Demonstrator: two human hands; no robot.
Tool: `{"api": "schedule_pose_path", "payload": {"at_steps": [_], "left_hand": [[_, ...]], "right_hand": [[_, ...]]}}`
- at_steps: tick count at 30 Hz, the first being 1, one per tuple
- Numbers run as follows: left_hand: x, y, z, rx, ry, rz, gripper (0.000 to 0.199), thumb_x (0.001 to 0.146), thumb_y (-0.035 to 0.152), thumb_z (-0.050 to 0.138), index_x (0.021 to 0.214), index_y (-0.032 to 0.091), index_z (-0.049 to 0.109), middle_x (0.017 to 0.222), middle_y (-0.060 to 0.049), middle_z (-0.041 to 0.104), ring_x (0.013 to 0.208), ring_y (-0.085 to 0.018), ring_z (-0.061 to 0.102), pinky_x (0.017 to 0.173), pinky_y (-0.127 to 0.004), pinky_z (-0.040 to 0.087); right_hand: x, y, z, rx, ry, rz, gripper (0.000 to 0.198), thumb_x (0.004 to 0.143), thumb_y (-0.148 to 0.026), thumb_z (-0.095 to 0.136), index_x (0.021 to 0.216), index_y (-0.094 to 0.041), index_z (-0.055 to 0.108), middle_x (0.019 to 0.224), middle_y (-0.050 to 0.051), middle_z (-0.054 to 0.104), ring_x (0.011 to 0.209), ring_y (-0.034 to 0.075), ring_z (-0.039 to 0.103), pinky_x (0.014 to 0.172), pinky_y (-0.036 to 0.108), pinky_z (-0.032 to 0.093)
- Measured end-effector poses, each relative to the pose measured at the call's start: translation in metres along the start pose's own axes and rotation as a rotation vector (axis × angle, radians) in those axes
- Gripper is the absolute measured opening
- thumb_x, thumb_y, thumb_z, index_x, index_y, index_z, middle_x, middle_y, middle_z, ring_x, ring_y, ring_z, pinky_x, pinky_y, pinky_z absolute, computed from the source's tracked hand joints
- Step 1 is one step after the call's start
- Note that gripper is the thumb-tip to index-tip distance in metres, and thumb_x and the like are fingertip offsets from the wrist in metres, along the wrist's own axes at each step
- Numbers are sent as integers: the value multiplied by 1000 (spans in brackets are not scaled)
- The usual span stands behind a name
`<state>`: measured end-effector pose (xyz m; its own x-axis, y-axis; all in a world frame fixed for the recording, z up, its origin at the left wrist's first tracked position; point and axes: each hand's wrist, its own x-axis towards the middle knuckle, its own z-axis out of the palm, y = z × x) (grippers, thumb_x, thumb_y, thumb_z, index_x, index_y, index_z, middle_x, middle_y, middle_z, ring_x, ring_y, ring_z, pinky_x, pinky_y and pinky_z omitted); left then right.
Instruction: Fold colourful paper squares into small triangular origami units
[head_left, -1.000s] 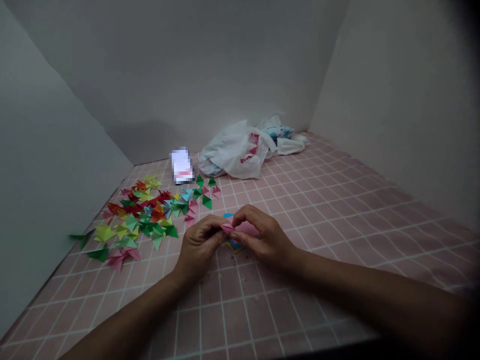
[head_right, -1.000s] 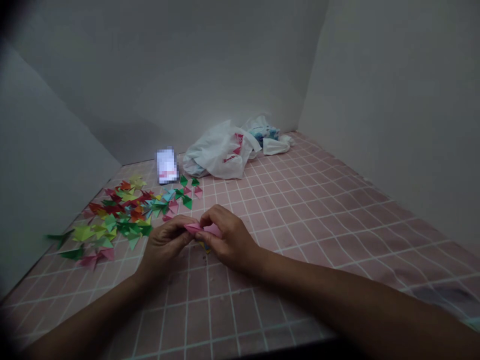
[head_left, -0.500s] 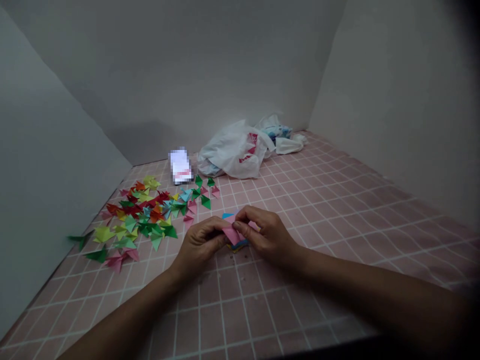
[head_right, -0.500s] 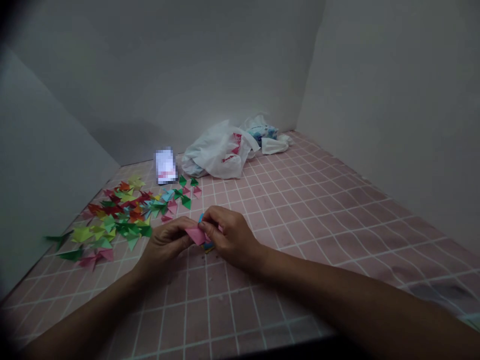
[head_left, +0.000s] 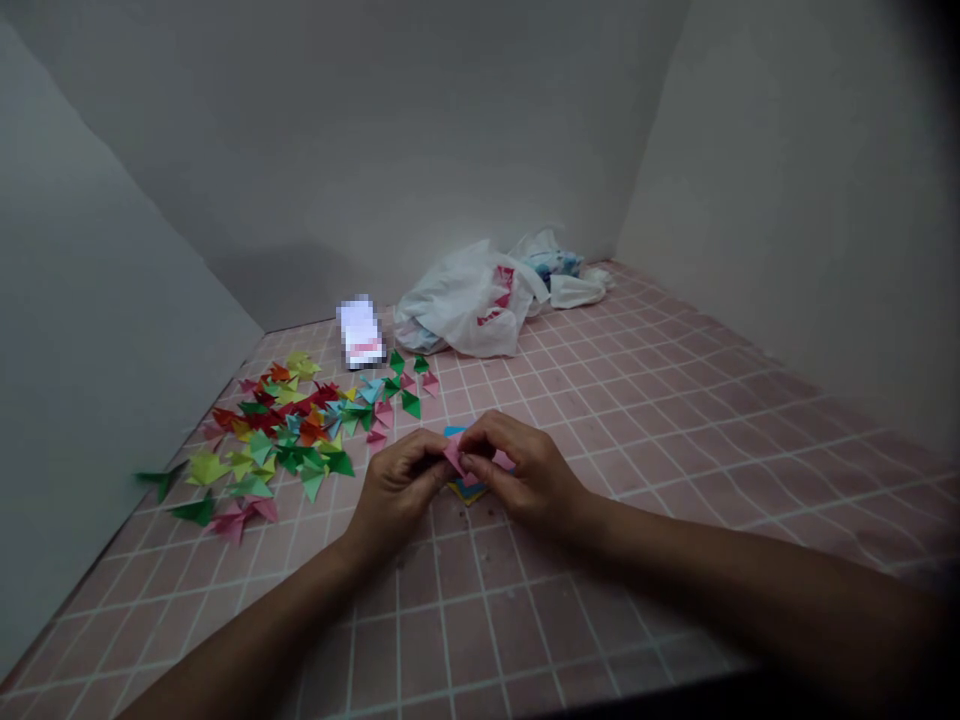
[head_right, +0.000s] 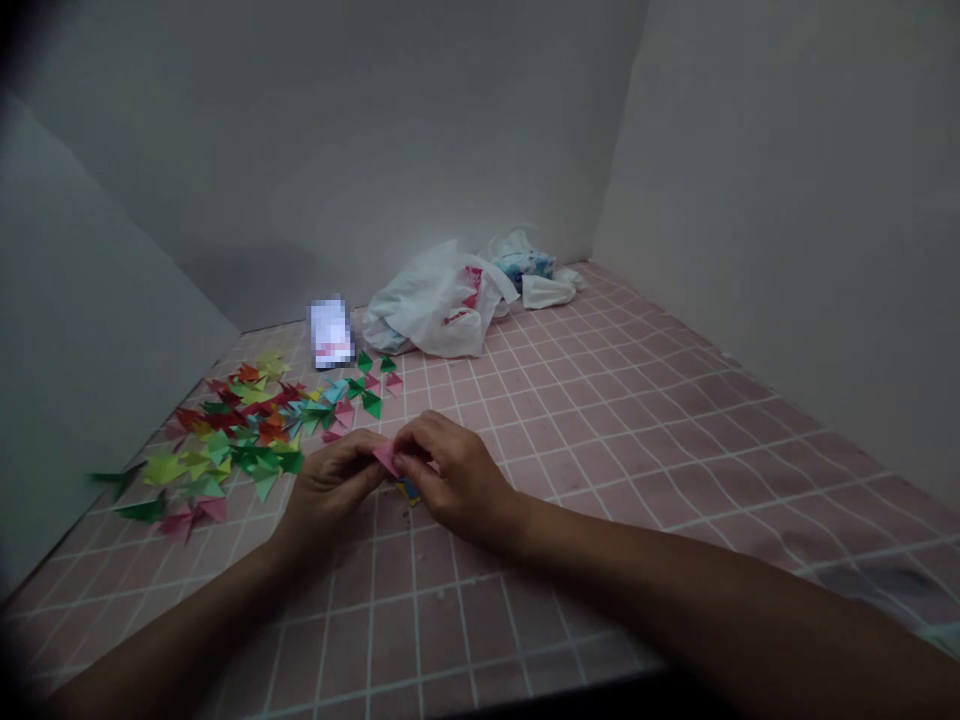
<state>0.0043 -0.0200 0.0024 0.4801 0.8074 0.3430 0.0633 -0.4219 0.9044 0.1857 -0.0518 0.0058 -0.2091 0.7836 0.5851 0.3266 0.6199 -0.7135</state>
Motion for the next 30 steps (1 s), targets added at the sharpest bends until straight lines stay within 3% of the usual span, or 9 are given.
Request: {"api": "schedule_pose_path", "payload": {"at_steps": [8,14,21,30], "left_hand": [[-3,-2,0,178,34,71,7,87,15,62,86,19,67,82,-2,66,76,-15,63,71,-25,48],[-2,1,1,294,64,124,9,86,11,60,82,18,64,79,-2,66,73,-14,62,68,-25,47],[-2,3,1,484,60,244,12,85,8,59,82,19,62,75,-1,64,70,-14,61,65,-24,46],[-1,2,1,488,54,240,13,86,6,58,81,18,61,75,-1,64,69,-14,60,64,-24,45]], "right_hand": [[-3,0,4,47,-36,91,8,84,-12,63,81,-16,58,76,1,57,68,12,53,63,25,41],[-1,-1,2,71,-83,17,10,92,-14,53,84,-17,59,81,3,61,77,14,57,70,27,44],[-2,0,1,38,-111,65,9,91,-14,53,86,-16,59,77,2,62,68,12,56,64,25,43],[-2,-1,2,40,-112,79,13,91,-15,49,83,-16,59,72,1,61,63,11,55,62,24,43]]}}
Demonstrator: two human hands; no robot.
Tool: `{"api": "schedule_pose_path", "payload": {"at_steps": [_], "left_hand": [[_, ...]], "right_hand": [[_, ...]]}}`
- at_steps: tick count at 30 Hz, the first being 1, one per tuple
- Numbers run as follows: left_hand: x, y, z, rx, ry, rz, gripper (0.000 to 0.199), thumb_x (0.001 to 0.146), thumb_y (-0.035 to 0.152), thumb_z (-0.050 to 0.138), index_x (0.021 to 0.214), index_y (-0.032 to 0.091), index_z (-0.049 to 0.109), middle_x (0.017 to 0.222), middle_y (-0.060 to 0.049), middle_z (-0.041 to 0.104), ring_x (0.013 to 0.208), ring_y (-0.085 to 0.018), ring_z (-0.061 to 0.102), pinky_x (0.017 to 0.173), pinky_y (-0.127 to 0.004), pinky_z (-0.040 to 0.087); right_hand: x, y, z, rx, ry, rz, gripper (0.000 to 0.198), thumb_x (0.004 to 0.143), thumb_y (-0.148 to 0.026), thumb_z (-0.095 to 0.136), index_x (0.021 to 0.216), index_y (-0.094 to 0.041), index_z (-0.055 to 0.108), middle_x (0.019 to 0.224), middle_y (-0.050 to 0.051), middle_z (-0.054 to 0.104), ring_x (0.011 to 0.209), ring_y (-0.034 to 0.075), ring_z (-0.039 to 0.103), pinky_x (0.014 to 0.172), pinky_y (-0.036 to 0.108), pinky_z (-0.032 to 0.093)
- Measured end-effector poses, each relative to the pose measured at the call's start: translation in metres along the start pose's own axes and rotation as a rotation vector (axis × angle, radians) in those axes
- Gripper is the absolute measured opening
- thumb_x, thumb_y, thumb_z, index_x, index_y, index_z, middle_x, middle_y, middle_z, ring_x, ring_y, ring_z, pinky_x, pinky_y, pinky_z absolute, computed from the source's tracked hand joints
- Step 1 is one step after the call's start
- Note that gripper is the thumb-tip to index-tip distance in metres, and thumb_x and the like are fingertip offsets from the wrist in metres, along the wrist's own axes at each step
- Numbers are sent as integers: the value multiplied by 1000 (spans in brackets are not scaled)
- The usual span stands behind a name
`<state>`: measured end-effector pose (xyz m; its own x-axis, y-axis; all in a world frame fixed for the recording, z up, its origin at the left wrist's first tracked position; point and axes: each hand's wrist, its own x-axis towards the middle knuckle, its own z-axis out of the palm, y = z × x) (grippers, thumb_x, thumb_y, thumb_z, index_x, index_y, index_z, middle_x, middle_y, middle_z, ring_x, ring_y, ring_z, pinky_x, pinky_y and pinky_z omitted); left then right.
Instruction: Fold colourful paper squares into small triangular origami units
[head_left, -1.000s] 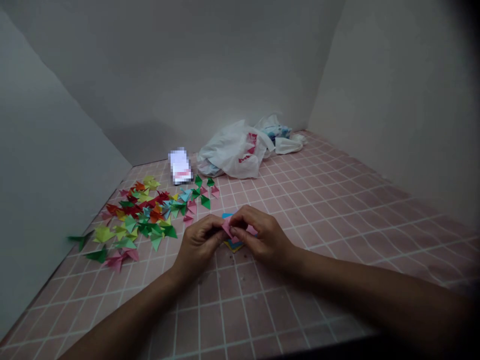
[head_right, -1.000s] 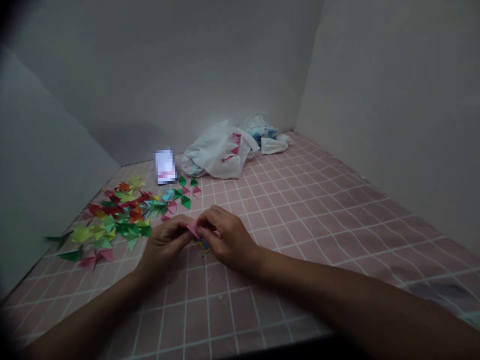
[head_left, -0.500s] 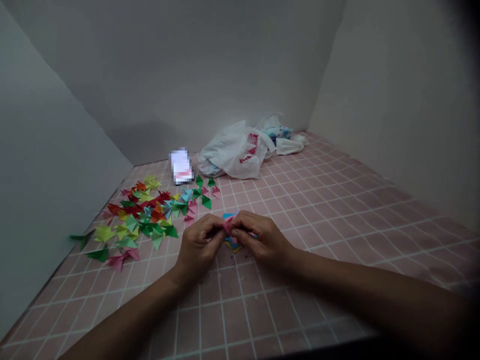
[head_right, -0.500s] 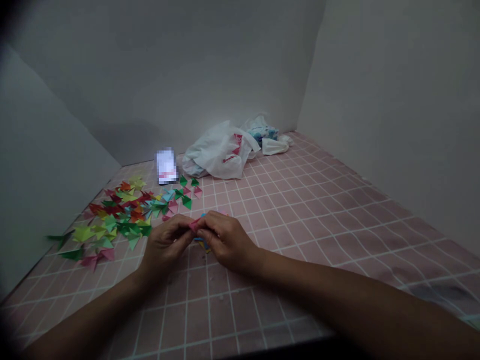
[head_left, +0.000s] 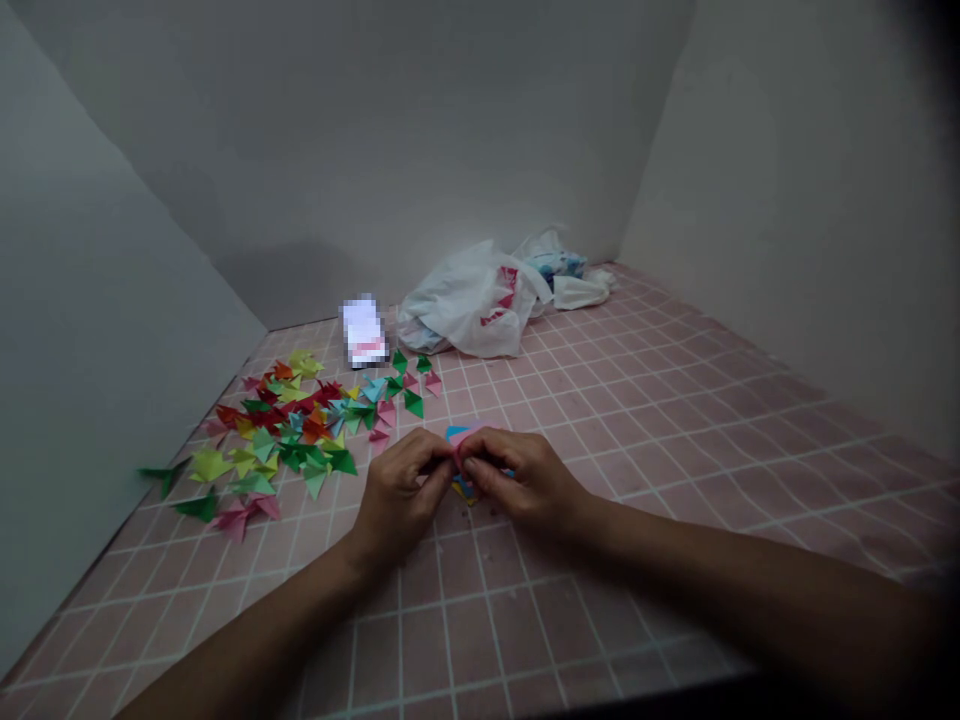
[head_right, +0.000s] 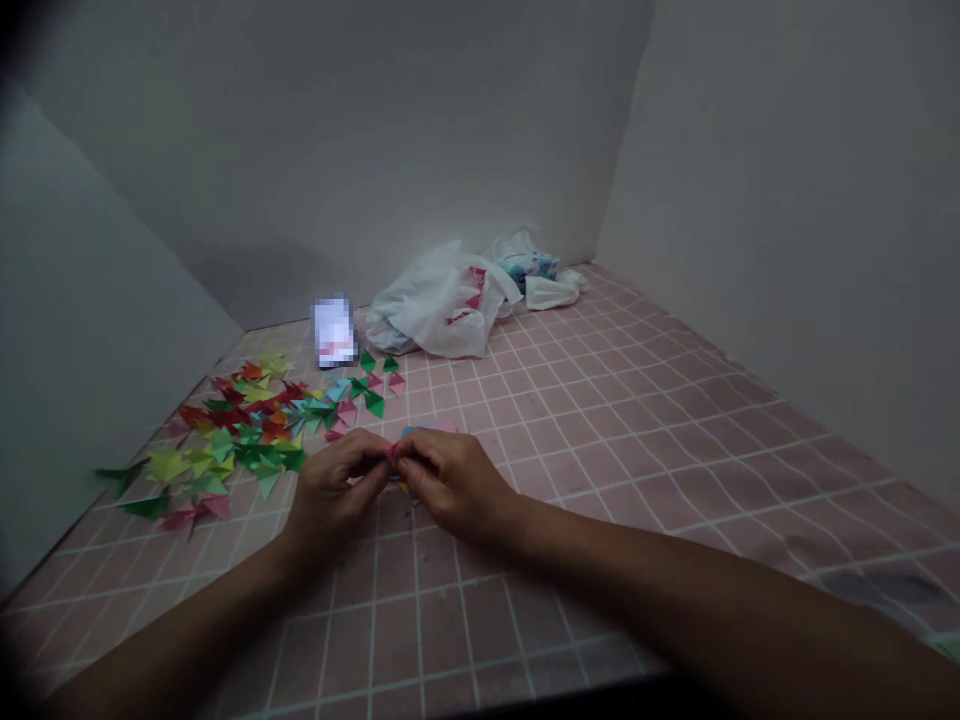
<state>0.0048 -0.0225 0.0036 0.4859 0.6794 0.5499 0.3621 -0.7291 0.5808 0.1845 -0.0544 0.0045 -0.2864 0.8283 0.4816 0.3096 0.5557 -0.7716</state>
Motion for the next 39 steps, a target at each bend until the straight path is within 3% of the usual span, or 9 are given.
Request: {"api": "schedule_pose_path", "payload": {"at_steps": [9,14,18,22,25,29,36,39], "left_hand": [[-2,2,1,1,3,-10,12,87,8,58,82,18,62,75,-1,63,69,-14,60,63,-25,45],[-3,1,1,-27,39,-48,10,87,10,59,85,19,63,81,-2,65,75,-15,63,67,-27,48],[-2,0,1,-48,82,-69,10,86,10,59,87,18,64,85,-4,66,77,-15,64,69,-27,51],[-1,-1,-1,97,70,28,11,88,9,56,86,18,61,85,-4,65,80,-16,63,71,-27,51],[0,-1,-2,279,1,120,13,90,9,51,84,19,58,83,-4,62,79,-17,62,72,-28,50],[0,0,-3,388,-57,145,15,91,9,48,83,19,56,82,-4,61,75,-16,61,69,-27,50],[-1,-1,-3,367,-82,146,14,92,10,47,84,19,55,84,-5,61,76,-16,62,69,-27,51],[0,0,-3,327,-81,124,13,92,10,48,84,18,55,84,-4,61,78,-17,61,70,-28,50]], "right_hand": [[0,0,3,-39,75,46,12,84,-14,50,74,-18,55,65,-1,57,58,10,50,55,23,39],[0,-2,3,22,130,170,8,81,-15,52,76,-18,57,66,-1,60,58,10,52,54,22,40],[3,4,5,304,200,402,4,78,-20,55,74,-18,56,61,-3,58,54,10,54,52,22,44],[6,9,7,584,143,552,14,80,-29,56,74,-18,53,59,-2,59,52,12,57,54,25,48],[4,8,8,504,100,490,13,82,-27,55,75,-17,53,62,-1,59,56,12,55,55,25,45],[2,5,7,285,73,367,8,84,-24,58,80,-17,57,70,-1,57,65,12,53,58,24,43],[3,9,5,152,91,298,8,85,-17,57,77,-17,57,71,-1,56,66,12,52,60,24,43],[4,10,4,81,85,207,7,85,-14,57,80,-17,59,75,0,59,70,13,54,63,25,43]]}}
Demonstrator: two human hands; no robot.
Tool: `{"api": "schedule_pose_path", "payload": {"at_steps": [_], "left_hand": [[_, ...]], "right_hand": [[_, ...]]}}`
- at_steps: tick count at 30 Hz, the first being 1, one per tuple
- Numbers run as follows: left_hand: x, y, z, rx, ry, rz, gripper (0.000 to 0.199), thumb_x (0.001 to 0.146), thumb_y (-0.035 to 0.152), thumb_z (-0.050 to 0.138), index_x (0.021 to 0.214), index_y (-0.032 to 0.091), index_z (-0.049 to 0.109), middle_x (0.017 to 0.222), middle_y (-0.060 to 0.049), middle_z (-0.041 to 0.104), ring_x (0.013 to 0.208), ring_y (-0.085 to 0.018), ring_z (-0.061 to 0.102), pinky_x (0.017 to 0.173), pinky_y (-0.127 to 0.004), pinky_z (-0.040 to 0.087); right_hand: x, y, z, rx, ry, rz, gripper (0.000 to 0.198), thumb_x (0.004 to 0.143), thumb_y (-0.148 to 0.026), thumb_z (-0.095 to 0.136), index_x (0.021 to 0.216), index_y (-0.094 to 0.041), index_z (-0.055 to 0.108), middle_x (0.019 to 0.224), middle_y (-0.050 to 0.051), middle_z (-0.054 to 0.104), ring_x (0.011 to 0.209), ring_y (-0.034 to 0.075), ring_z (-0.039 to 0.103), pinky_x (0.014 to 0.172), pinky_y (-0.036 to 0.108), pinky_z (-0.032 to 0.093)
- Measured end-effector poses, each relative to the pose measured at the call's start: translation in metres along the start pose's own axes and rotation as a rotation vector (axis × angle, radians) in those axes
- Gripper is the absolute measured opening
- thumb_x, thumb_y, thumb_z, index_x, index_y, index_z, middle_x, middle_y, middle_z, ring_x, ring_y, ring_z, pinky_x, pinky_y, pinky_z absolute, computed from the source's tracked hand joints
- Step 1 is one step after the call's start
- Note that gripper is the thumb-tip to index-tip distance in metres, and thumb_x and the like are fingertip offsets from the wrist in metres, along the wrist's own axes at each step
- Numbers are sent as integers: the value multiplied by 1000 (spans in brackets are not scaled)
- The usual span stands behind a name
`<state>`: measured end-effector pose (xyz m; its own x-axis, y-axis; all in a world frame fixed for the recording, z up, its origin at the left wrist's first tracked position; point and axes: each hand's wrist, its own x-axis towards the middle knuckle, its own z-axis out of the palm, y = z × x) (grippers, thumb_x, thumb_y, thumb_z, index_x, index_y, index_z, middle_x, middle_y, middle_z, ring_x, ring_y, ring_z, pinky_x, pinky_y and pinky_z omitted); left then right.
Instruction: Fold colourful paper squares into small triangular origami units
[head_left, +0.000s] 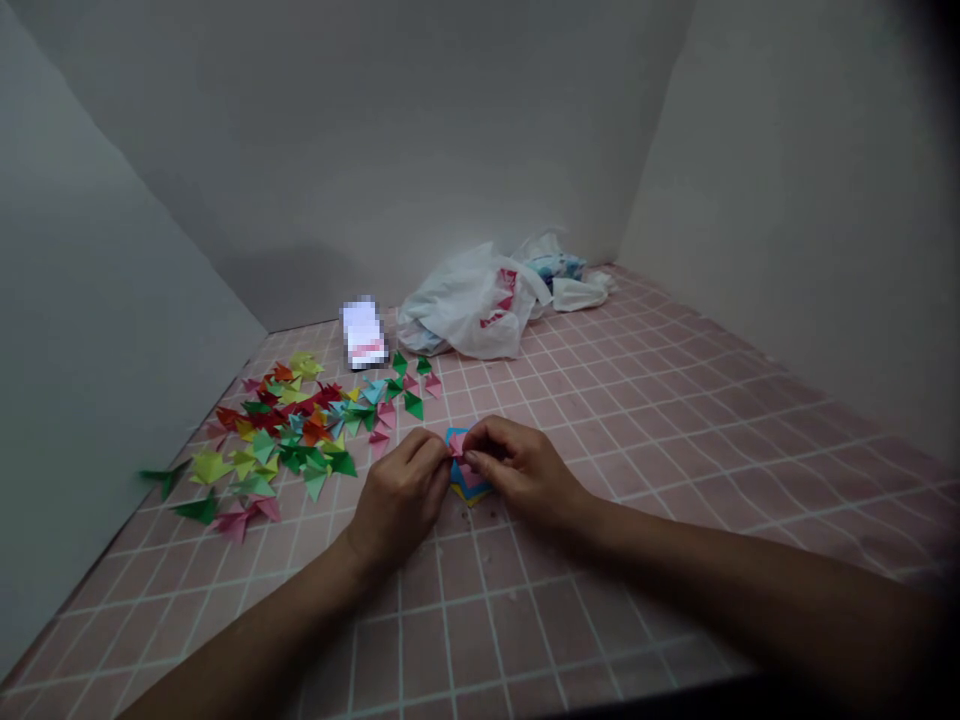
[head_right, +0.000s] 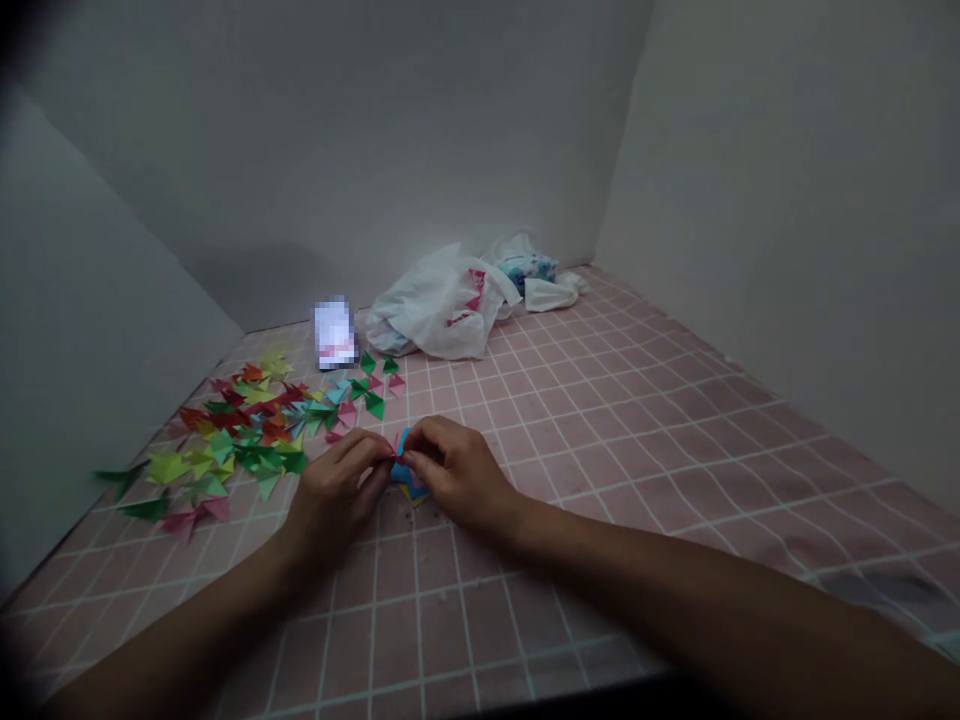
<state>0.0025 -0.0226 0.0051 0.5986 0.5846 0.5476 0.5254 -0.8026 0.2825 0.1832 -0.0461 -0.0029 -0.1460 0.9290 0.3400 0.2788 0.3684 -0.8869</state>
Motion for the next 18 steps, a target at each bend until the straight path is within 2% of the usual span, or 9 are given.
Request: {"api": "schedule_pose_path", "payload": {"at_steps": [4,8,11,15,18], "left_hand": [[1,0,0,-69,7,-58,12,90,8,50,84,18,55,81,-4,59,76,-17,59,68,-28,48],[0,0,1,-103,2,-67,12,89,7,51,84,18,54,81,-4,59,75,-17,58,68,-28,48],[0,0,0,-119,30,-65,12,90,7,52,84,17,55,81,-4,59,76,-17,59,69,-28,47],[1,1,-1,-138,103,-50,12,89,6,54,86,17,57,85,-4,62,82,-16,61,73,-27,48],[2,1,0,-130,93,3,13,89,5,54,84,16,57,86,-5,63,82,-16,62,74,-25,49]], "right_hand": [[0,-2,-2,-121,-26,-161,11,86,-12,55,79,-18,59,77,2,59,74,14,55,68,27,42],[-2,-5,-3,-132,-25,-161,12,84,-9,52,76,-17,58,74,2,59,70,14,54,65,27,41],[-1,-6,-1,-48,19,-26,9,81,-13,53,73,-17,57,70,0,57,64,12,52,58,25,39],[3,-2,0,301,83,289,8,74,-21,57,68,-18,53,62,-2,57,57,11,55,57,24,45],[6,2,2,475,88,411,12,71,-25,60,67,-19,51,60,-2,60,55,12,57,59,26,49]]}}
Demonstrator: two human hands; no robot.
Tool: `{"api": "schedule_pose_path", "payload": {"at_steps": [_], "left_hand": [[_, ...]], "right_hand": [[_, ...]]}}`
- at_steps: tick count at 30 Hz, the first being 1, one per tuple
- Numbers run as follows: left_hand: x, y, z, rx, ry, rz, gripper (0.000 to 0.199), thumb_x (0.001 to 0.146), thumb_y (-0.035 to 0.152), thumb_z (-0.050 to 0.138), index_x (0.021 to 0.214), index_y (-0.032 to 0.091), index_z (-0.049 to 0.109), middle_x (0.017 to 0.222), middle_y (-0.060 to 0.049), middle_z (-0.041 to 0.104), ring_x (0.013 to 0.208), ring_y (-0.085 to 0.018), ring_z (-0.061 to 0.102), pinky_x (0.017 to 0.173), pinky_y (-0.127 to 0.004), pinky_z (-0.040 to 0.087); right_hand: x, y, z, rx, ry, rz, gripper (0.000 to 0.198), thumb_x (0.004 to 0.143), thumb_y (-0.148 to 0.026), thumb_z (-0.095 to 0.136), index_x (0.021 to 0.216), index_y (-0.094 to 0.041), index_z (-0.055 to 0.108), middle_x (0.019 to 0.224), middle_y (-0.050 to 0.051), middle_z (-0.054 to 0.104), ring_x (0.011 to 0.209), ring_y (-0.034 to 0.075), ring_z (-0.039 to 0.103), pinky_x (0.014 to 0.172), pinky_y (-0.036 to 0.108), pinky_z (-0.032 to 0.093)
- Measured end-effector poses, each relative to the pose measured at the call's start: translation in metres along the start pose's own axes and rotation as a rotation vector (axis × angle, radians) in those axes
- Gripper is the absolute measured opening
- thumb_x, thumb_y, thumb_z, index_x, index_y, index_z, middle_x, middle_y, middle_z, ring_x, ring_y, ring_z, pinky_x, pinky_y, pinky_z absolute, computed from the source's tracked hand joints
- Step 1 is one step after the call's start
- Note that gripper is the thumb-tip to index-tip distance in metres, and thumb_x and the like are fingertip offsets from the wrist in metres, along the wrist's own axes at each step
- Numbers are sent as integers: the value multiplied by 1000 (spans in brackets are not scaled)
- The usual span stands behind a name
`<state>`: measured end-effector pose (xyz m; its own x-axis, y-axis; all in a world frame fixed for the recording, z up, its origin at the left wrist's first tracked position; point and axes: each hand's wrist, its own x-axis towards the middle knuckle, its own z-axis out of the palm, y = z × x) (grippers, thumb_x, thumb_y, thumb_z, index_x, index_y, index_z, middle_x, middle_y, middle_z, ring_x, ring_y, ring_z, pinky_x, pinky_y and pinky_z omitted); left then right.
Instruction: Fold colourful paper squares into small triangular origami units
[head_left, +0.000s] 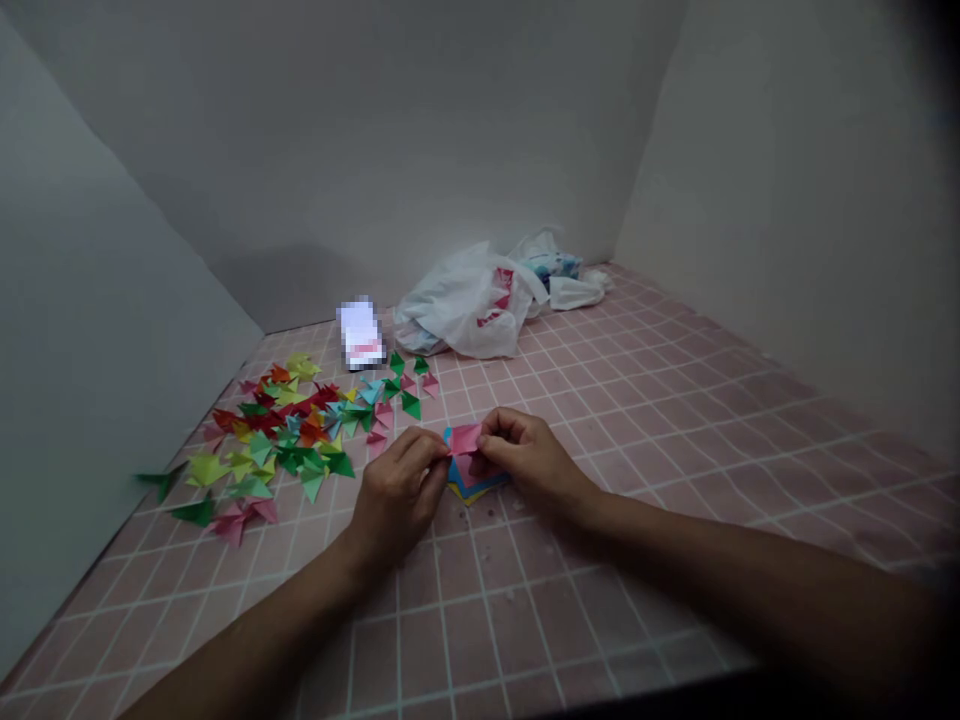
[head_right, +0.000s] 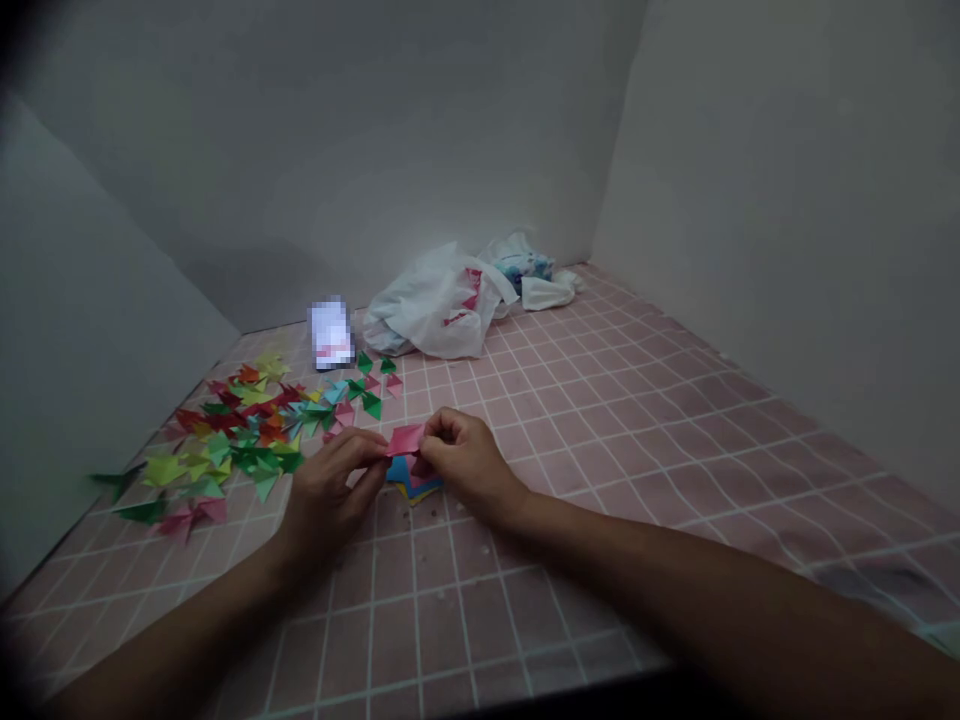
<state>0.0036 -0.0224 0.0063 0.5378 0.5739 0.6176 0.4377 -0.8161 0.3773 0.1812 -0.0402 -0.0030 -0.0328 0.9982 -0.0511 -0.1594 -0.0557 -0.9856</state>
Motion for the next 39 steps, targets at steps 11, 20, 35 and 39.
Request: {"api": "schedule_pose_path", "payload": {"at_steps": [11,20,35,39], "left_hand": [[-3,0,0,-14,-65,13,13,89,6,53,86,16,59,91,-7,65,85,-16,64,76,-25,50],[-4,-4,6,-663,32,-611,5,85,21,64,83,18,60,85,-1,67,70,-14,68,67,-26,56],[6,3,4,-995,-25,-867,22,73,30,76,88,14,71,77,-2,72,69,-12,65,69,-23,55],[7,1,5,-999,-64,-845,22,71,28,78,87,14,70,80,-2,72,73,-13,66,72,-24,53]], "right_hand": [[1,0,-1,-60,-23,3,10,71,-21,60,75,-19,51,55,-6,52,45,8,49,45,21,37],[-1,-2,-1,-149,-25,-98,6,69,-16,58,72,-18,54,62,-5,53,53,9,49,50,21,38],[-5,-11,-2,-69,-119,54,22,80,-37,58,71,-19,49,54,-5,51,46,8,46,47,22,34],[-4,-10,-3,-31,-142,79,25,82,-40,60,72,-18,51,54,-4,53,46,8,46,47,22,34]]}}
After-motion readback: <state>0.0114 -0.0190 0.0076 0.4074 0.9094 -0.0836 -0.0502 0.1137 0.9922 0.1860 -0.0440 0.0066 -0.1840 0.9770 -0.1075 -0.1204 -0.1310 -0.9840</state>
